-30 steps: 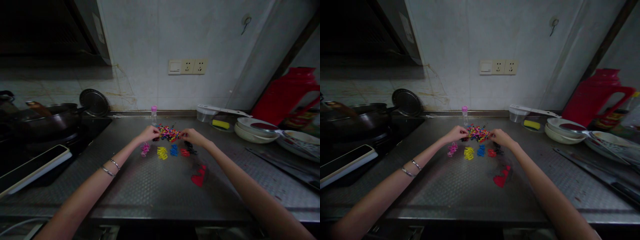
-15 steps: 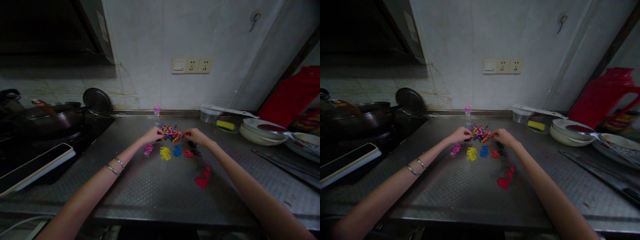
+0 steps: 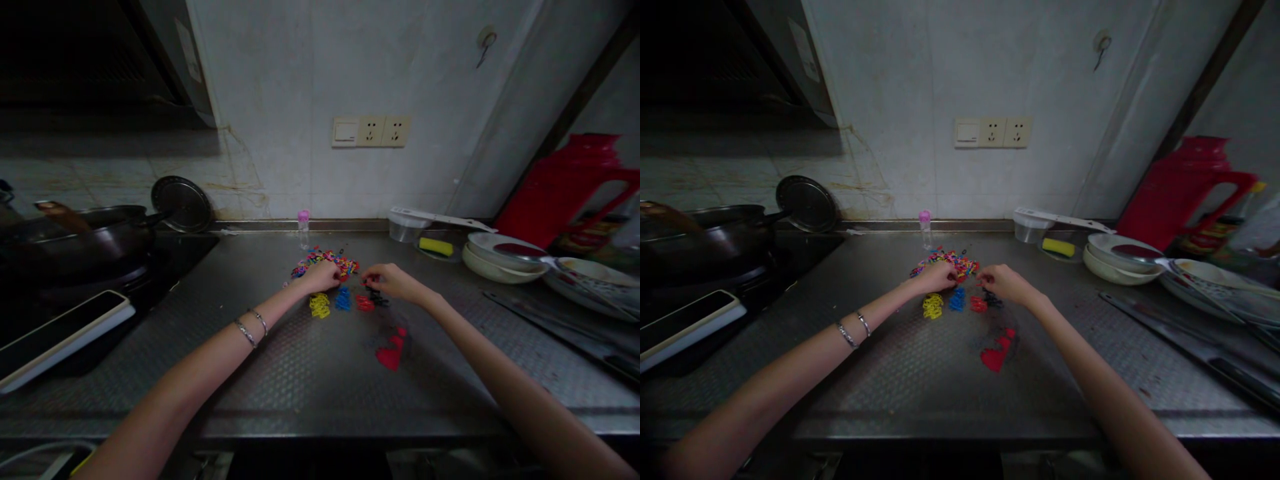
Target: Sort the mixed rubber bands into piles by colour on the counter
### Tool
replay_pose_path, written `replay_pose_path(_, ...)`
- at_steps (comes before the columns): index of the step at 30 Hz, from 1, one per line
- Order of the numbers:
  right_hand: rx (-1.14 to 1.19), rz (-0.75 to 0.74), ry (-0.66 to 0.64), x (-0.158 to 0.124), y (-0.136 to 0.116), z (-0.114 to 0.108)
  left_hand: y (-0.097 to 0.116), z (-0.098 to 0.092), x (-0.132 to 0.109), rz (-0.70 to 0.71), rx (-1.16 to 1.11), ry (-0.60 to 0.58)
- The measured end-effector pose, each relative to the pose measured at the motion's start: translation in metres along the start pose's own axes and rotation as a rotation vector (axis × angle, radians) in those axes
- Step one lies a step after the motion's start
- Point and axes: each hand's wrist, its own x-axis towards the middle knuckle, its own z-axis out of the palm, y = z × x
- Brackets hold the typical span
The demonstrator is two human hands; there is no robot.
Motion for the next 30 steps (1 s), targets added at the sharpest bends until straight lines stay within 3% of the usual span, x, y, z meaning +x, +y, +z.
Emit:
replay_pose_path(6,0.021,-0.004,-0.072,-0.011,-0.008,0.005,0.003,-0.001,0.0,-0.026,-0.045,0.001)
replay_pose_path(9,0.014,-0.032,-0.042,-0.009,-0.006,0.002,0.003,-0.002,0.001,-0.007,-0.059,0.0)
replay_pose_path(15,-0.013,-0.07,0.046,0.008,0.004,-0.003,0.014,-0.003,0.003,0.037,-0.136,-0.002)
replay_pose_path(23,-0.03,-0.077,-0.004,0.036,0.004,0.014,0.042,-0.005,-0.003,0.17,-0.232,-0.079)
replay_pose_path(30,-0.084,-0.038,-0.067,0.047,0.001,0.028,0.015,-0.024,-0.013,0.125,-0.338,0.032)
